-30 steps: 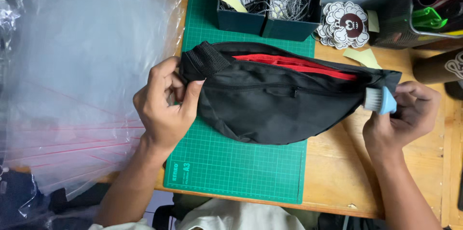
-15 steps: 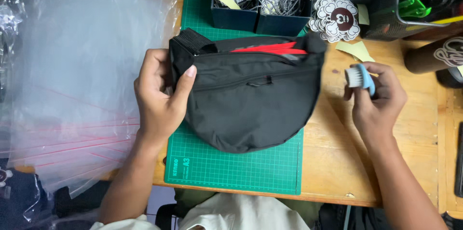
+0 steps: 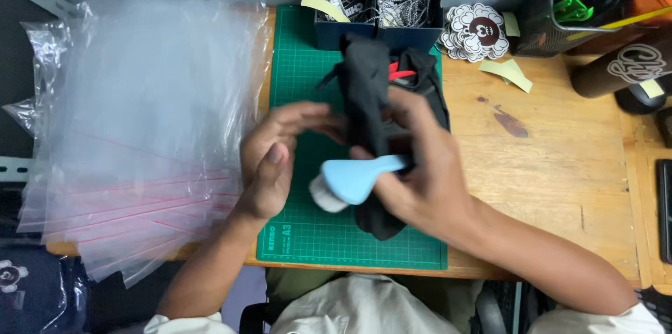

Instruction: The person cleans a black bag with a brush and then places a sticker onto the bag before putting the bag into a plastic sleeve.

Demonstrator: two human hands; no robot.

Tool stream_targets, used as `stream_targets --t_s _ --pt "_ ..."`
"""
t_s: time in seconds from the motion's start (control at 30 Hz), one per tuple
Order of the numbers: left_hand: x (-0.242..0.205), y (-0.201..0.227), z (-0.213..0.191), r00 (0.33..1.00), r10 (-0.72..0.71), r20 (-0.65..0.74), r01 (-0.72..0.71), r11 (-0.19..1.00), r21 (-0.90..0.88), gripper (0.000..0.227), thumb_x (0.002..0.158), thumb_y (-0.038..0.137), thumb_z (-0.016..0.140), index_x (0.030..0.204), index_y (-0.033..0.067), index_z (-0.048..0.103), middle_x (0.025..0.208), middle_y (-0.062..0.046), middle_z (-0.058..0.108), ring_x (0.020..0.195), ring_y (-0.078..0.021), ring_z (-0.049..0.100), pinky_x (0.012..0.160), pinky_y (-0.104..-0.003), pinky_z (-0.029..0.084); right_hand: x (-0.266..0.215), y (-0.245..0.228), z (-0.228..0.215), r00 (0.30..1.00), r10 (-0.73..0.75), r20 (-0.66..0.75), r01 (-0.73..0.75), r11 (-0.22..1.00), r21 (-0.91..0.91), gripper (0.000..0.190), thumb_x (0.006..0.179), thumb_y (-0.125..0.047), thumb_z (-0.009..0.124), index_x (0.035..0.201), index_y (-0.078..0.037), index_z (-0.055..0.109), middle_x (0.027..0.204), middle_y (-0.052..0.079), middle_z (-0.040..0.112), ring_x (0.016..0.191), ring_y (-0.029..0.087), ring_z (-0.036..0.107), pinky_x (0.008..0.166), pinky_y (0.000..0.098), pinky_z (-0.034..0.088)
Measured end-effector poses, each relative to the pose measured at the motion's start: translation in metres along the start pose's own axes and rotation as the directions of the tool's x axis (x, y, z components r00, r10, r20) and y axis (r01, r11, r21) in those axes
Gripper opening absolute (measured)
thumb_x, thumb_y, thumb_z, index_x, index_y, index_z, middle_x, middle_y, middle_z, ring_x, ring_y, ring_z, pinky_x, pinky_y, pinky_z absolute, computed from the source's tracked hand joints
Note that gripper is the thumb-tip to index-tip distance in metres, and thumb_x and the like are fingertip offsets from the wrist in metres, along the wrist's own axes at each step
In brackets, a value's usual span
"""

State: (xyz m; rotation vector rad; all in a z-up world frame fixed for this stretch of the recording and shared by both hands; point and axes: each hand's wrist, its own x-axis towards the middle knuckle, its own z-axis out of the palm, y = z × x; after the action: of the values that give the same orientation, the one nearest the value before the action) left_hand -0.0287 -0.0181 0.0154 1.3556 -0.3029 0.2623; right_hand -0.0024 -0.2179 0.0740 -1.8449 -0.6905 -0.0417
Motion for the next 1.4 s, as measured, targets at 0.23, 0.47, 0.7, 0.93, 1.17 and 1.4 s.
stream_targets --t_s 0.23,0.47,0.7,0.93,1.17,1.4 --pt "0.024 0.027 -0.022 0.973 0.227 -0.052 -0.139 0.747 0.651 0.058 0.109 0.037 0.054 0.152 0.0023 0.036 0.156 -0.019 0.037 0.154 -0.0337 0.037 0.135 -0.049 0.038 -0.015 -0.018 -0.057 0.834 0.298 -0.465 -0.128 0.923 0.362 0.065 0.079 -0.026 0.066 0.140 -0.006 0.054 0.126 0.003 0.067 0.116 0.012 0.067 0.106 0.0173 0.055" --pt "0.015 -0.010 -0.059 0.926 -0.374 -0.044 0.178 0.334 0.926 0.044 0.094 0.040 0.071 0.126 0.0158 0.053 0.116 -0.011 0.064 0.088 -0.0409 0.066 0.073 -0.052 0.050 -0.082 0.110 -0.087 0.655 0.724 -0.217 -0.733 0.678 0.046 0.032 0.097 -0.021 0.064 0.127 -0.012 0.057 0.096 -0.001 0.059 0.078 0.009 0.052 0.064 0.0259 0.043" --pt "0.015 -0.031 -0.043 0.957 -0.281 0.064 0.024 0.299 0.954 0.044 0.108 0.037 0.045 0.136 0.0075 0.059 0.111 -0.020 0.059 0.084 -0.0471 0.064 0.068 -0.059 0.050 -0.081 0.133 -0.129 0.745 0.655 -0.125 -0.589 0.560 -0.582 0.031 0.110 -0.031 0.058 0.095 -0.005 0.050 0.071 0.009 0.048 0.067 0.023 0.041 0.064 0.0400 0.034" --pt "0.012 -0.031 -0.048 0.929 -0.362 0.080 -0.014 0.180 0.983 0.037 0.095 0.037 0.074 0.119 0.0123 0.059 0.105 -0.012 0.057 0.083 -0.0410 0.066 0.066 -0.054 0.054 -0.046 0.084 -0.106 0.646 0.763 -0.039 -0.690 0.561 -0.457 0.035 0.097 -0.028 0.066 0.127 -0.009 0.067 0.103 0.006 0.075 0.075 0.019 0.063 0.068 0.0341 0.048" --pt "0.011 -0.031 -0.048 0.934 -0.352 0.061 -0.017 0.128 0.992 0.039 0.092 0.040 0.076 0.116 0.0136 0.062 0.101 -0.011 0.062 0.087 -0.0384 0.066 0.069 -0.052 0.054 -0.014 0.122 -0.109 0.896 0.433 -0.098 -0.436 0.817 -0.378 0.008 0.108 -0.010 0.062 0.114 -0.004 0.062 0.091 0.007 0.053 0.060 0.016 0.042 0.055 0.0320 0.033" --pt "0.016 -0.026 -0.043 0.908 -0.402 0.116 -0.031 0.212 0.977 0.032 0.091 0.022 0.074 0.121 0.0165 0.067 0.105 -0.011 0.061 0.105 -0.0392 0.067 0.085 -0.049 0.057 0.023 0.218 -0.093 0.999 0.045 0.006 -0.030 0.757 -0.653 0.020 0.102 -0.015 0.076 0.122 -0.016 0.079 0.095 0.013 0.062 0.088 0.043 0.066 0.073 0.0495 0.053"
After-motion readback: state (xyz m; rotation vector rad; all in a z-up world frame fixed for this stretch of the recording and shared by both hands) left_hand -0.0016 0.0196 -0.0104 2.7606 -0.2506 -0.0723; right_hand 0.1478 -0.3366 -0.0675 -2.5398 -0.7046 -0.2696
